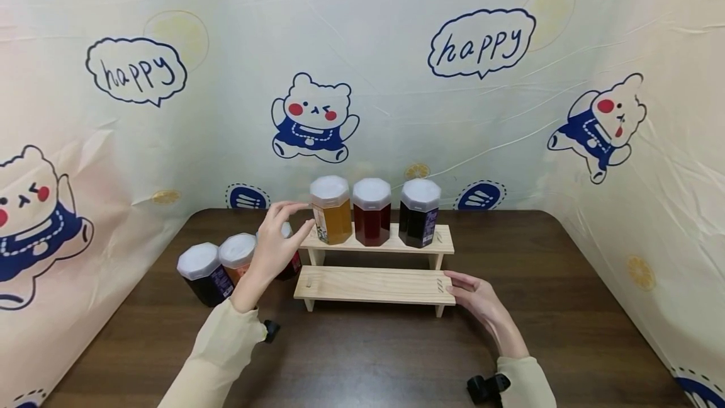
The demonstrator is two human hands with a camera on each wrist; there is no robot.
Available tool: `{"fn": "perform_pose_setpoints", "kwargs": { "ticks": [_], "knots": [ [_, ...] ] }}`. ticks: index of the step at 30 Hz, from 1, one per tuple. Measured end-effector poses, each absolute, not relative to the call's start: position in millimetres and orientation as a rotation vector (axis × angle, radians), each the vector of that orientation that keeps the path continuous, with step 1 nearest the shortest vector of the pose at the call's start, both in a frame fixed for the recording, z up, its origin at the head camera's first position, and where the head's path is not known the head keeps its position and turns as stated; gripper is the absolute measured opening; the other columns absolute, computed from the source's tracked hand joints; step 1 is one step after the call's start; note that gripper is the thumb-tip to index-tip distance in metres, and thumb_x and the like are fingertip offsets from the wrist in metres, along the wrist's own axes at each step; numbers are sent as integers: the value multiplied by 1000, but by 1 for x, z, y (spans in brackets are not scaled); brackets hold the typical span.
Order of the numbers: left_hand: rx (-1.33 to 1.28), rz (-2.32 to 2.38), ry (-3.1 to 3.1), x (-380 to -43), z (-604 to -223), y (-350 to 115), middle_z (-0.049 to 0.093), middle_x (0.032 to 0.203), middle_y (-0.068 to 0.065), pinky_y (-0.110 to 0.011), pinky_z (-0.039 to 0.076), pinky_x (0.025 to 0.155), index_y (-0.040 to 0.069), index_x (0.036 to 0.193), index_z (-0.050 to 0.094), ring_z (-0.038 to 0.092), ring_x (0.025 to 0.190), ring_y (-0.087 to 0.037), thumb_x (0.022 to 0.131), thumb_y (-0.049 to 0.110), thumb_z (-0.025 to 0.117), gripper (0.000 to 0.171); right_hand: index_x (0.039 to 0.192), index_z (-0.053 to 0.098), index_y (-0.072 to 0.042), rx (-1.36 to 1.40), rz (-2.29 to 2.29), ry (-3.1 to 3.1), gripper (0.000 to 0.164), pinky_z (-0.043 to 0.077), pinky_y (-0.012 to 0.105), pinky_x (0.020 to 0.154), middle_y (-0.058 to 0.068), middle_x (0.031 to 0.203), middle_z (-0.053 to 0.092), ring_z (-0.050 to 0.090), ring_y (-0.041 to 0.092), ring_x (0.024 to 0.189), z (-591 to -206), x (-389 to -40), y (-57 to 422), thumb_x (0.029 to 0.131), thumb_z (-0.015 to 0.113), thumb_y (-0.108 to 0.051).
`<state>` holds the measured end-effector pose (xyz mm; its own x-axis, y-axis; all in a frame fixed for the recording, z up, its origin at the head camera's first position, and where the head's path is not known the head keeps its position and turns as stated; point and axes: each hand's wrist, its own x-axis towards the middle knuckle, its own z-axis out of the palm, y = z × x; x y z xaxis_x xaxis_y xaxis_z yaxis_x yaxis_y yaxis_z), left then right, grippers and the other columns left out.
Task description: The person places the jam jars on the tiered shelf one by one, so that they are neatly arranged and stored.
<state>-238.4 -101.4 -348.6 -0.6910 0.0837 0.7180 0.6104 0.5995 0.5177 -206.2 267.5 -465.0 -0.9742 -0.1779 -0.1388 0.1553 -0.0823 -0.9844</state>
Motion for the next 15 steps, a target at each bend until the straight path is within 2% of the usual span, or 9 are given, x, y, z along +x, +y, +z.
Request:
{"fn": "perform_pose_setpoints", "kwargs": {
  "ticks": [10,15],
  "knots": [
    [-536,-900,-2278,-226,-352,-128,51,106,-13,-43,42,80,8,104,62,48,98,-27,78,17,67,29,128,36,12,-19,-2118,1998,50,46,24,79,11,115,51,56,7,94,-467,-207,269,85,56,-2],
    [-509,-849,-2344,-220,-352,-143,50,106,-13,-44,42,78,7,105,62,48,99,-28,77,19,68,30,128,36,11,-20,-2116,2004,50,46,23,79,10,113,52,56,7,93,-468,-208,269,85,56,-3]
  ]
}}
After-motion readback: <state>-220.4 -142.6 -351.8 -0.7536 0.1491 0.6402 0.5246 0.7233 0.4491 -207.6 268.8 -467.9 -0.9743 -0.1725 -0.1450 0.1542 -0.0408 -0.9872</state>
